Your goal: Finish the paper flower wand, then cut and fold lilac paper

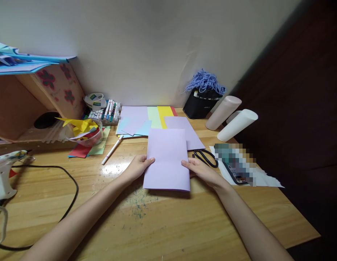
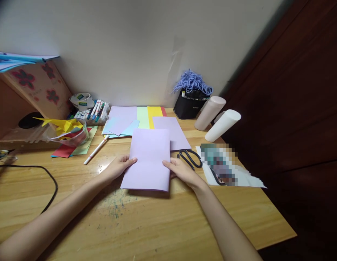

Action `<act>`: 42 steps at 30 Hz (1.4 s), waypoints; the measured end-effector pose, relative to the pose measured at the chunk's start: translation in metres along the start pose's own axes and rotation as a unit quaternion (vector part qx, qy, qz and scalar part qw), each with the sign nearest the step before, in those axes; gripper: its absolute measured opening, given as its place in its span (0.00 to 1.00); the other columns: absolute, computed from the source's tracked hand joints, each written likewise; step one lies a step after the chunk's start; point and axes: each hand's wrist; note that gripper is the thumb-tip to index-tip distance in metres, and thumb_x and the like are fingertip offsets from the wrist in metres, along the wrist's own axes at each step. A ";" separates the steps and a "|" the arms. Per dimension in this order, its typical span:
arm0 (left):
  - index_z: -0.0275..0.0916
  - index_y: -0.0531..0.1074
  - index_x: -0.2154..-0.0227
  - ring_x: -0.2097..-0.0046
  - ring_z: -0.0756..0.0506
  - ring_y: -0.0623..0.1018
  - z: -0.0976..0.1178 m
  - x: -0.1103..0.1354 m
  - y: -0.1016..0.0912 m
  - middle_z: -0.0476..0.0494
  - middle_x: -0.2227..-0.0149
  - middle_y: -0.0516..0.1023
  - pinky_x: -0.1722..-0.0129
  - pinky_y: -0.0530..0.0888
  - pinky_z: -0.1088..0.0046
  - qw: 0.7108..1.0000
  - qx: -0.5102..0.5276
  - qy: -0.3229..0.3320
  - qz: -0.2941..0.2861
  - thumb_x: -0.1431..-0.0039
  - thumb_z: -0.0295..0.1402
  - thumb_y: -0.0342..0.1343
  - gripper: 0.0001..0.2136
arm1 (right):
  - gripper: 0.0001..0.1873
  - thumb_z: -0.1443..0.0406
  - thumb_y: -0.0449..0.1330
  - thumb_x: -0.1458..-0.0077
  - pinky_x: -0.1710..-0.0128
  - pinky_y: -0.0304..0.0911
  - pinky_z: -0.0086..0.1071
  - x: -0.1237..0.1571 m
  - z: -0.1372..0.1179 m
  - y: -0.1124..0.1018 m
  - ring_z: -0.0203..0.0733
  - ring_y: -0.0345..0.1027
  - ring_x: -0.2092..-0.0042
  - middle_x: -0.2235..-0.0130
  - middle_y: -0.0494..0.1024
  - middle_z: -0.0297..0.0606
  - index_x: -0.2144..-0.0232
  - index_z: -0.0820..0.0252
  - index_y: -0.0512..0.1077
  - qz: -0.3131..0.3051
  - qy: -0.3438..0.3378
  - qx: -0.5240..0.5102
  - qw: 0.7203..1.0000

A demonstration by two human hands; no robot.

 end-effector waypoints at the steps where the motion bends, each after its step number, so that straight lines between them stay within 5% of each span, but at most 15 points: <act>1: 0.35 0.67 0.76 0.78 0.51 0.67 0.000 0.000 0.000 0.49 0.79 0.70 0.78 0.58 0.76 1.000 0.003 0.000 0.003 0.53 0.46 0.55 0.17 | 0.17 0.53 0.59 0.53 0.71 0.61 0.30 0.000 0.000 0.001 0.38 0.68 0.70 0.71 0.75 0.37 0.71 0.63 0.70 -0.008 0.006 0.002 1.000; 11: 0.33 0.69 0.73 0.77 0.51 0.67 0.005 0.003 0.003 0.47 0.77 0.72 0.77 0.59 0.76 1.000 -0.005 0.002 -0.013 0.53 0.45 0.54 0.17 | 0.17 0.54 0.61 0.55 0.71 0.59 0.29 -0.008 0.004 0.001 0.36 0.66 0.72 0.73 0.75 0.34 0.74 0.64 0.69 0.082 -0.065 -0.008 0.994; 17: 0.33 0.69 0.74 0.75 0.49 0.68 -0.001 -0.002 0.004 0.47 0.76 0.73 0.75 0.61 0.75 0.999 -0.014 0.030 0.027 0.53 0.45 0.53 0.17 | 0.19 0.52 0.59 0.54 0.74 0.62 0.30 -0.005 0.003 0.001 0.37 0.68 0.75 0.75 0.75 0.36 0.75 0.64 0.69 0.016 -0.015 0.000 1.000; 22: 0.33 0.68 0.75 0.75 0.50 0.68 0.000 -0.002 0.007 0.48 0.76 0.72 0.76 0.61 0.76 0.997 0.003 0.049 0.056 0.54 0.44 0.53 0.15 | 0.19 0.51 0.59 0.54 0.79 0.60 0.28 -0.004 0.004 0.002 0.34 0.65 0.80 0.81 0.71 0.33 0.79 0.63 0.66 0.052 -0.026 0.021 0.998; 26: 0.33 0.69 0.73 0.74 0.49 0.69 -0.004 -0.004 0.006 0.47 0.75 0.72 0.75 0.63 0.76 0.995 0.000 0.064 0.072 0.53 0.44 0.53 0.16 | 0.20 0.51 0.58 0.53 0.75 0.63 0.29 0.000 -0.001 0.006 0.37 0.69 0.77 0.79 0.74 0.35 0.78 0.64 0.68 0.003 -0.018 0.012 1.000; 35: 0.34 0.64 0.69 0.77 0.48 0.75 -0.002 -0.004 0.006 0.44 0.77 0.75 0.76 0.71 0.72 0.997 0.061 0.040 -0.005 0.51 0.41 0.55 0.14 | 0.17 0.54 0.58 0.51 0.77 0.62 0.30 0.001 -0.005 0.010 0.39 0.69 0.78 0.80 0.75 0.34 0.78 0.62 0.67 0.035 -0.053 0.016 0.998; 42: 0.36 0.60 0.71 0.86 0.53 0.67 -0.002 0.000 0.011 0.52 0.86 0.70 0.85 0.63 0.80 0.996 0.011 0.074 0.039 0.46 0.38 0.49 0.10 | 0.21 0.52 0.54 0.48 0.80 0.59 0.24 -0.001 0.002 0.007 0.35 0.69 0.80 0.81 0.76 0.40 0.78 0.66 0.68 -0.030 -0.031 0.061 0.997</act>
Point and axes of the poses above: each hand's wrist, its own x-axis away from the middle knuckle, its own y-axis out of the palm, z = x × y
